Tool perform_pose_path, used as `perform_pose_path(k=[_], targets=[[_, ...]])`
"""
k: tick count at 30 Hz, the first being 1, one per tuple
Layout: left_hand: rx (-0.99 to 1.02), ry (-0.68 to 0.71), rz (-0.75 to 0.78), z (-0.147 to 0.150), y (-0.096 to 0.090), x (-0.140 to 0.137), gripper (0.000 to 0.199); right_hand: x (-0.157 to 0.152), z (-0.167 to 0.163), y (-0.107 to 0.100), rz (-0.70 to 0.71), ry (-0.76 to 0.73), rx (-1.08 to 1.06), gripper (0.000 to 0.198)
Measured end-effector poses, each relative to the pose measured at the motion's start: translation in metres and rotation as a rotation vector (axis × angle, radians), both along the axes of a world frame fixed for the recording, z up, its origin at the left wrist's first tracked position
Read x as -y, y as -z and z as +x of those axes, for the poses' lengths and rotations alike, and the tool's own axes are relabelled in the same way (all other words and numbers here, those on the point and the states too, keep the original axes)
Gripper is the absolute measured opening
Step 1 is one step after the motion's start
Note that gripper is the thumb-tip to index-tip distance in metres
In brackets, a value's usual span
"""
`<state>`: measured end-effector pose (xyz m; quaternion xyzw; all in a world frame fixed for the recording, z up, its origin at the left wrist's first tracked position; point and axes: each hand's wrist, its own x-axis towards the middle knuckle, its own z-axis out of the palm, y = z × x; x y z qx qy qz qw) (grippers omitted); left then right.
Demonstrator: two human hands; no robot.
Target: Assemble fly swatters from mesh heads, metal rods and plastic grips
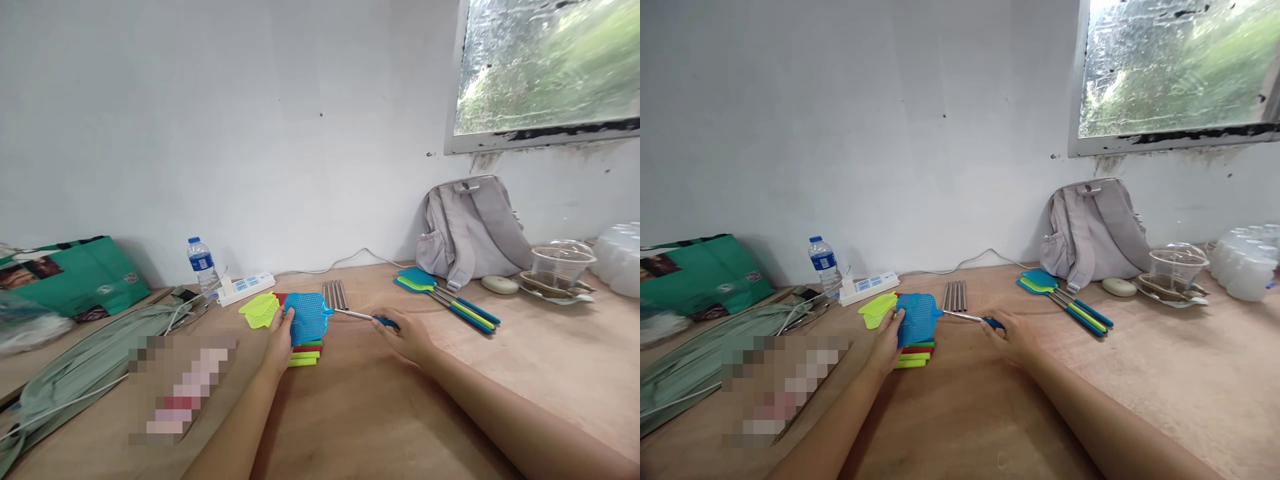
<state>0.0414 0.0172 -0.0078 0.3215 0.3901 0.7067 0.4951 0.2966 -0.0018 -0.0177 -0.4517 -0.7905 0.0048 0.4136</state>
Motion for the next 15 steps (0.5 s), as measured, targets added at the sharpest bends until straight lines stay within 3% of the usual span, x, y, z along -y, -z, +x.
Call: perform_pose_path(k=[10, 15], targets=[[-0.135, 0.050, 0.080, -0.006, 0.007, -0.003, 0.039, -0.002, 0.007, -0.003, 0.056, 0.028, 0.056, 0.018], [-0.323, 0.106, 0.105, -0.004, 0.008, 0.002, 0.057, -0.007, 0.017, -0.003, 0.118, -0.017, 0.117, 0.019]])
